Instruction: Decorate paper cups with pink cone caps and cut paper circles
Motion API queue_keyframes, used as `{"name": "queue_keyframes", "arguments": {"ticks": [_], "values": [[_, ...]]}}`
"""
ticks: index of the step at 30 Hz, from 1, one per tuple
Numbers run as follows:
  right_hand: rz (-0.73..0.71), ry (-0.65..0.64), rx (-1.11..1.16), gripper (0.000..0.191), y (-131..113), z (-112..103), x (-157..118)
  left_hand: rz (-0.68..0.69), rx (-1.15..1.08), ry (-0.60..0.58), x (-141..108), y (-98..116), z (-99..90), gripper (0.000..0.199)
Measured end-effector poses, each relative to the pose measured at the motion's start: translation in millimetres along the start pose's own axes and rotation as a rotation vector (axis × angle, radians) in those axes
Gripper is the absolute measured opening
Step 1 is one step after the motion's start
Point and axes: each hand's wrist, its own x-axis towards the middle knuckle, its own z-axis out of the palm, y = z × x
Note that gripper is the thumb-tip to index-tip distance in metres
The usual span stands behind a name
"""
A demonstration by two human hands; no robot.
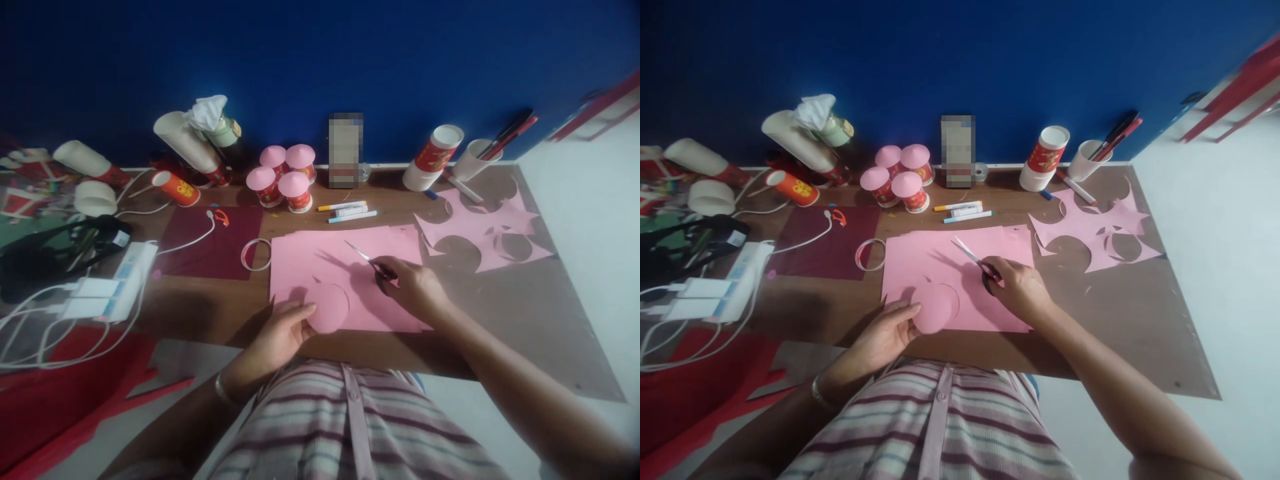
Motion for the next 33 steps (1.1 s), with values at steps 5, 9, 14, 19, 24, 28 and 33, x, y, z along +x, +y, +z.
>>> {"name": "queue_keyframes", "arguments": {"ticks": [5,9,14,19,24,28,33], "values": [[0.073,-0.026,-0.053,0.026,7,12,-3,0.089,0.383,-0.125,1,34,-8.5,0.031],[0.141,-0.006,0.033,0.032,8,7,4,0.389,0.474,-0.033,40,72,6.5,0.032],[0.227,0.009,0.301,0.031,3,-8,16,0.573,0.721,-0.167,103,95,37.7,0.032],[0.273,0.025,0.369,0.037,7,-5,17,0.571,1.034,-0.269,126,84,41.3,0.029],[-0.124,0.094,0.071,0.019,-3,3,11,0.526,1.11,-0.229,127,77,29.3,0.029],[-0.545,-0.093,-0.287,0.028,-26,3,2,0.54,1.1,-0.211,135,77,27.9,0.025],[-0.651,-0.376,-0.374,0.032,-47,-8,-17,0.519,1.029,-0.252,138,78,27.4,0.02]]}}
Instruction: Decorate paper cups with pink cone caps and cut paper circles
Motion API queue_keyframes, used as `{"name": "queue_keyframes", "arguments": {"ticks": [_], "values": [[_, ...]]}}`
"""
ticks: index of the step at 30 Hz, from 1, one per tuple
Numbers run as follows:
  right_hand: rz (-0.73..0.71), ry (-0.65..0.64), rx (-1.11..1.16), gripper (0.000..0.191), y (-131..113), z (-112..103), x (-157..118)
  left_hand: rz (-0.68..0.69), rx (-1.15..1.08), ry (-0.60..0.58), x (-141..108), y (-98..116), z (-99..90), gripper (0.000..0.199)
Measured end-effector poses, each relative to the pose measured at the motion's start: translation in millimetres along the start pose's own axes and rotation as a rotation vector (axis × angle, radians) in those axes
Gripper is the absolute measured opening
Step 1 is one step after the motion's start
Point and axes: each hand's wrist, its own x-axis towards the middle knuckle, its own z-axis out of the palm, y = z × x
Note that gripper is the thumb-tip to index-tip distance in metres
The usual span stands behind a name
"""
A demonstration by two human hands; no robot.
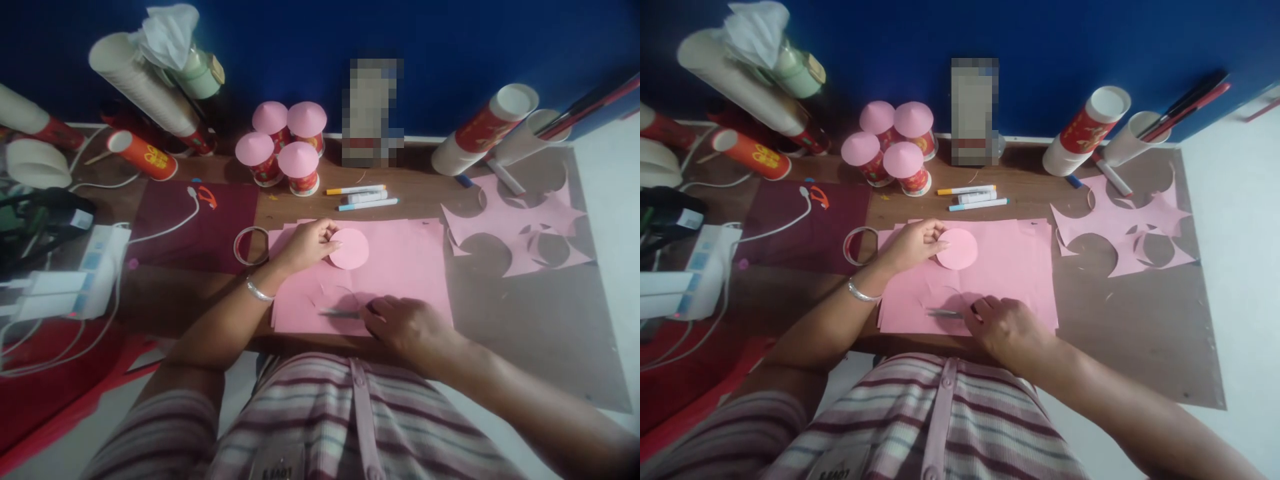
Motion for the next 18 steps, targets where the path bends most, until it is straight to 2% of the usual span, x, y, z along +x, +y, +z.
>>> {"name": "queue_keyframes", "arguments": {"ticks": [3,6,9,13,18], "values": [[0.048,-0.054,0.179,0.022,4,-14,-7,-0.018,-0.05,-0.005,0,-1,-1.4,0.019],[0.266,0.048,0.455,0.025,22,-21,-5,-0.02,-0.171,0.025,2,-4,-2.8,0.022],[0.486,0.153,0.707,0.033,41,-18,3,-0.024,-0.266,0.092,2,-7,-3.5,0.024],[0.563,0.181,0.682,0.041,50,-11,9,-0.002,-0.068,0.128,-5,-2,-2.3,0.025],[0.618,0.241,0.663,0.028,53,-9,-1,0.043,0.247,0.152,-16,12,-3.6,0.03]]}}
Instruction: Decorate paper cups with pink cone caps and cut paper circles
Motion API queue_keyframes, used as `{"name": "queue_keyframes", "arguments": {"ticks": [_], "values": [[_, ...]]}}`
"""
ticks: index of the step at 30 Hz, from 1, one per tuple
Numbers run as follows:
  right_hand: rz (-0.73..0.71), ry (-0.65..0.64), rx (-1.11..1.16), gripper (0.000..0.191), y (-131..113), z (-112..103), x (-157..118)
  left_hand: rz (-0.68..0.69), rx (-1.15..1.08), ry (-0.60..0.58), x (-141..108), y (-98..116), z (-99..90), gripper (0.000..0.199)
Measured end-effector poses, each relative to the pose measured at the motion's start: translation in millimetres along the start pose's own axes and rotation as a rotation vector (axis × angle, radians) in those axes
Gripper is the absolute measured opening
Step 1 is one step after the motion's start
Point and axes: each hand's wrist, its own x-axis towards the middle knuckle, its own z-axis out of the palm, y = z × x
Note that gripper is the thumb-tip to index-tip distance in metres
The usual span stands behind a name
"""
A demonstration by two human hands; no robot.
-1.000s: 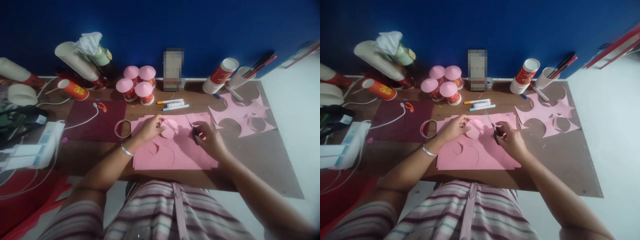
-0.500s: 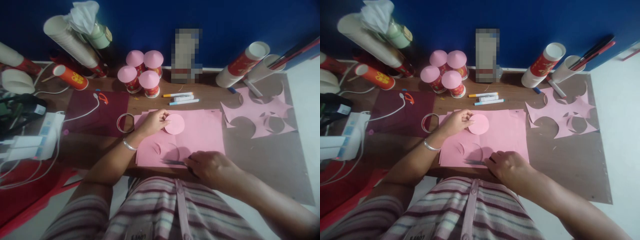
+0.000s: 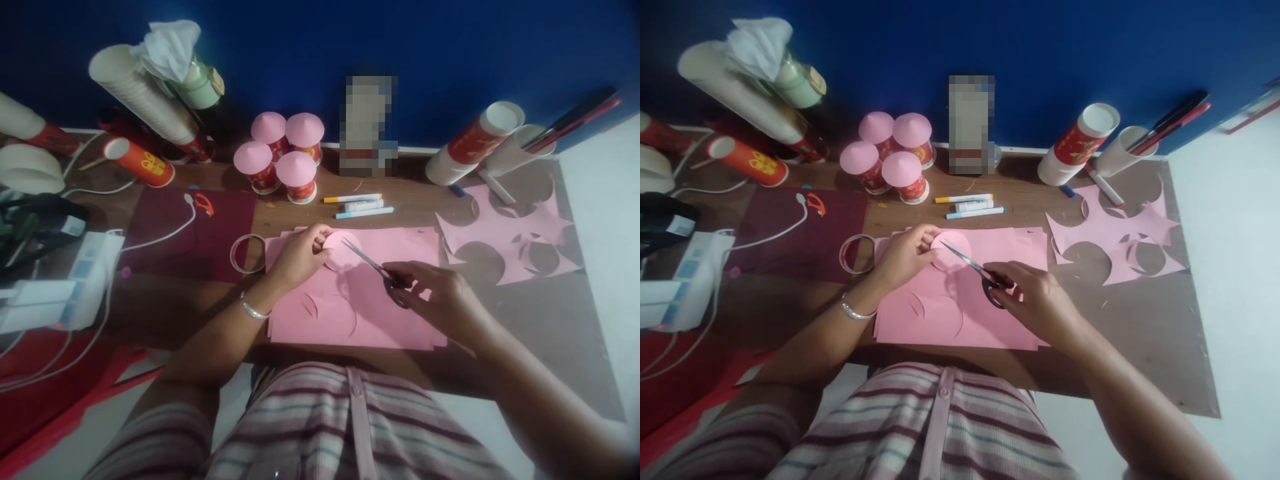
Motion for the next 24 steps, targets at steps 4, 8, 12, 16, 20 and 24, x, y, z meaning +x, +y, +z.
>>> {"name": "queue_keyframes", "arguments": {"ticks": [4,8,12,16,20,24], "values": [[-0.05,0.193,-0.367,0.025,15,3,-4,-0.012,0.084,-0.03,-1,4,-5.8,0.033],[-0.093,0.251,-0.667,0.025,24,13,-4,-0.017,0.164,-0.064,-2,6,-7.8,0.039],[-0.076,0.211,-0.775,0.027,25,20,-4,0.006,0.226,-0.065,-5,5,-8.3,0.041],[-0.059,0.165,-0.817,0.027,24,21,-3,0.008,0.167,-0.092,-6,2,-10.7,0.039],[-0.046,0.134,-0.825,0.026,23,20,-2,0.001,0.197,-0.119,-6,3,-13.8,0.039],[-0.043,0.124,-0.788,0.026,23,18,-1,-0.005,0.241,-0.123,-6,7,-14.7,0.037]]}}
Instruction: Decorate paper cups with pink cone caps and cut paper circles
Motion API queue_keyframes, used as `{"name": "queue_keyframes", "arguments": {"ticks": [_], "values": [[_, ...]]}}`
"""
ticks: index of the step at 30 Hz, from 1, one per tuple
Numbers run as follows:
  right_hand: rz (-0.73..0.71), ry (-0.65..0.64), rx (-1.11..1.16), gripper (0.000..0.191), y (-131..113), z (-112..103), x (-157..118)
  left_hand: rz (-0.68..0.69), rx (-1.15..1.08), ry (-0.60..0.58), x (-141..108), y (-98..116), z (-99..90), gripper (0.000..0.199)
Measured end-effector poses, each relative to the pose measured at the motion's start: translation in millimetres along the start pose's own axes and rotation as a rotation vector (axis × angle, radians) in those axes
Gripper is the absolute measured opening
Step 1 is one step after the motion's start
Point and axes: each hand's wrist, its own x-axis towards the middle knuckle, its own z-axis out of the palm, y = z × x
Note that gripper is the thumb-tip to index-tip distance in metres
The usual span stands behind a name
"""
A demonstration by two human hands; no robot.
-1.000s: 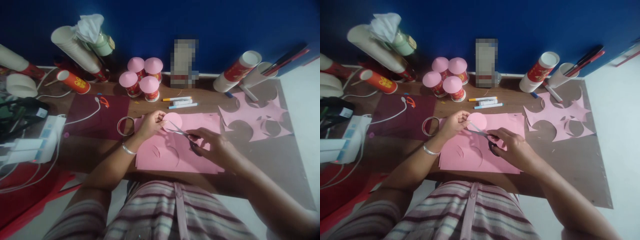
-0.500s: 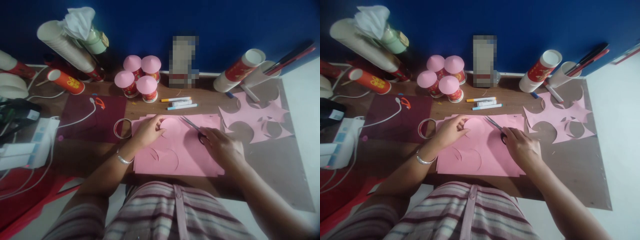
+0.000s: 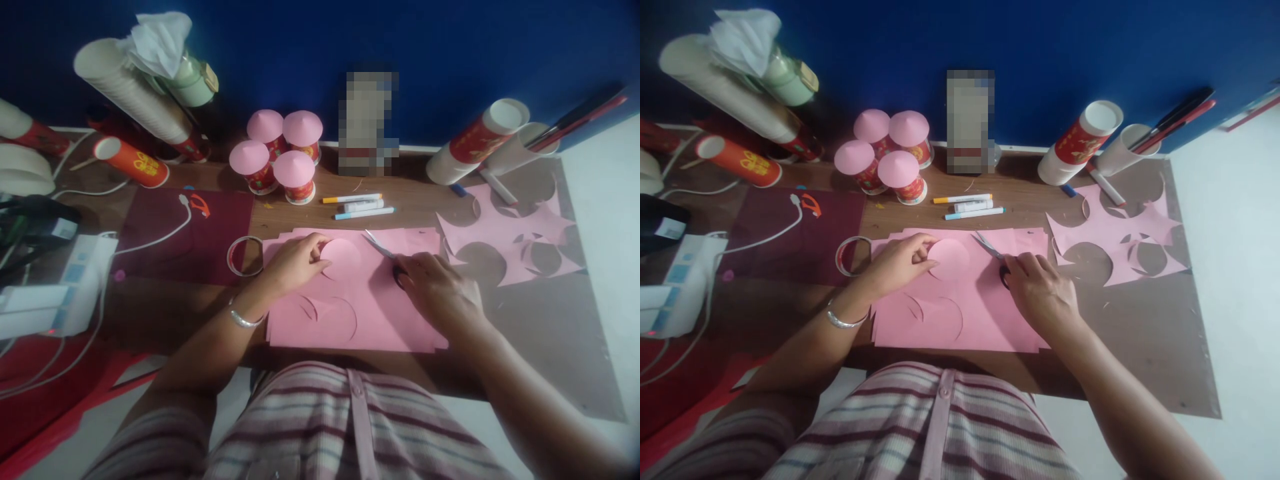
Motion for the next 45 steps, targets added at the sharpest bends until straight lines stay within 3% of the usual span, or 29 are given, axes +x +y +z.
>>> {"name": "queue_keyframes", "arguments": {"ticks": [12,17,21,24,28,33,36,40,45], "values": [[-0.008,-0.041,0.038,0.022,6,-6,5,0.019,0.137,0.048,0,-5,2.1,0.04],[-0.062,0.035,0.084,0.022,12,-19,18,0.099,0.094,0.207,0,-5,1.6,0.019],[-0.117,0.14,0.091,0.024,2,-30,32,0.159,0.073,0.323,-1,-6,-6.1,0.006],[-0.176,0.123,0.053,0.019,-5,-32,37,0.19,0.083,0.358,-2,-9,-11.8,0.003],[-0.183,0.045,-0.032,0.022,-2,-26,30,0.186,0.113,0.322,-5,-11,-14.3,0.004],[-0.138,0.138,0.012,0.02,1,-18,16,0.12,0.204,0.178,-9,-3,-10.3,0.012],[-0.207,0.149,0.062,0.018,-8,-16,14,0.153,0.294,0.156,-10,4,-6.0,0.02],[-0.367,0.163,0.138,0.019,-26,-8,16,0.194,0.384,0.145,-19,6,-5.8,0.022],[-0.482,0.145,0.22,0.027,-42,8,18,0.055,0.417,0.255,-47,-17,-25.3,0.014]]}}
